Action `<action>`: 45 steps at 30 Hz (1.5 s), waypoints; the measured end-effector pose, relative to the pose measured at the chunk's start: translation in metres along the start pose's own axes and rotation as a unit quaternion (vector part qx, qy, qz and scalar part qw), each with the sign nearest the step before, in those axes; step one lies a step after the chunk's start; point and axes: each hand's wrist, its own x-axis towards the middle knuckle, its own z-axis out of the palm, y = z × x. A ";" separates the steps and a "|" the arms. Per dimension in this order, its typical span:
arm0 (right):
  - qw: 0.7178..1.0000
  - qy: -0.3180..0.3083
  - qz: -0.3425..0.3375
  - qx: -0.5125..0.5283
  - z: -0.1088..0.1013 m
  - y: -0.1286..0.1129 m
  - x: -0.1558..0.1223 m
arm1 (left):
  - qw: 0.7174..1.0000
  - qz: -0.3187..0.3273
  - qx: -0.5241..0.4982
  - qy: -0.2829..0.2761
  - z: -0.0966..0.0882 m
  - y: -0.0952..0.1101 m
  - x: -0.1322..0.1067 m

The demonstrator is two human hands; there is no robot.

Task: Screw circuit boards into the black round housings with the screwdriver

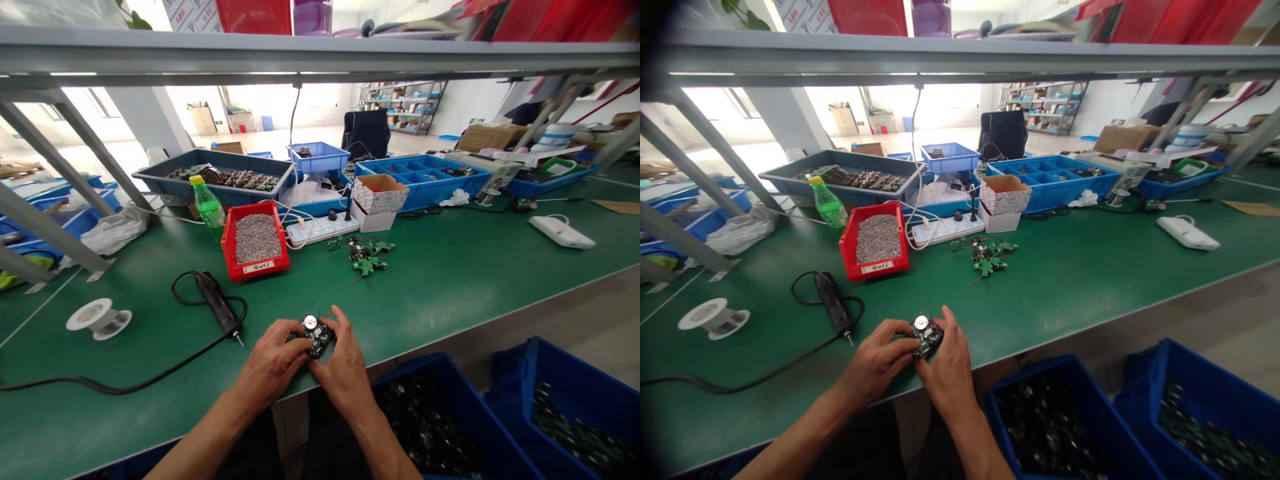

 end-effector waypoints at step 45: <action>0.992 -0.054 -0.103 -0.054 -0.014 -0.002 0.005 | 0.982 -0.077 -0.091 -0.148 -0.025 -0.020 0.005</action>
